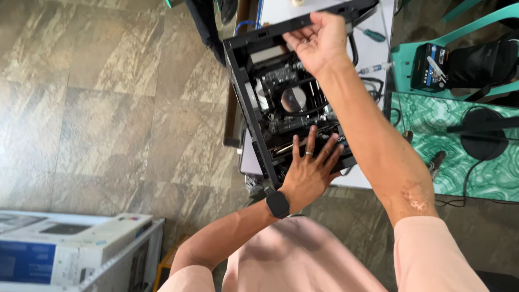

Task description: The person assembles a desktop computer, routing and connecting power and front-panel cables inside an open case, then attaches the side panel and powers the system on to test it, with RGB fans lighting up. They handle cable bundles, connectors, and the case panel by hand.

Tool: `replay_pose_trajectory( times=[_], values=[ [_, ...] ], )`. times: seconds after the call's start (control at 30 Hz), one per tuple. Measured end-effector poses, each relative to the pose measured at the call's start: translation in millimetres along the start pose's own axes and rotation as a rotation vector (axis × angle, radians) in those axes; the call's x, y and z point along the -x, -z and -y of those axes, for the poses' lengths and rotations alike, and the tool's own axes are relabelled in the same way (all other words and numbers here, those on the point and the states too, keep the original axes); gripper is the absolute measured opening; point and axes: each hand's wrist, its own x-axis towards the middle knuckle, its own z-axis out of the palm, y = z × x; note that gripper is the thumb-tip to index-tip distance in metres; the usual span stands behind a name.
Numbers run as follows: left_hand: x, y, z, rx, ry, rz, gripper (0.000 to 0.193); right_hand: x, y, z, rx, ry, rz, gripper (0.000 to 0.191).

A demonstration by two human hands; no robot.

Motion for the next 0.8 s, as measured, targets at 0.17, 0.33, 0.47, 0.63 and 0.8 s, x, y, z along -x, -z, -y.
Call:
replay_pose_trajectory(
  times=[0.17, 0.33, 0.47, 0.63, 0.8],
  values=[
    [29.0, -18.9, -36.7, 0.032, -0.035, -0.086, 0.062, 68.8, -4.3, 18.1, 0.092, 0.03, 0.126, 0.052],
    [56.6, -66.3, -70.0, -0.102, -0.061, -0.086, 0.073, 159.4, -3.0, 32.8, 0.253, 0.107, 0.181, 0.051],
    [70.8, -118.8, -71.9, -0.14, -0.131, -0.054, 0.068, 220.7, 15.1, 46.3, 0.309, 0.068, 0.175, 0.036],
    [90.6, -142.2, -45.4, -0.164, -0.215, -0.127, 0.055, 266.1, 48.0, 42.6, 0.295, 0.09, 0.1, 0.025],
    [103.9, -103.5, -72.4, -0.122, -0.223, -0.233, 0.044, 279.1, 67.4, 32.2, 0.243, 0.107, 0.138, 0.02]
  ],
)
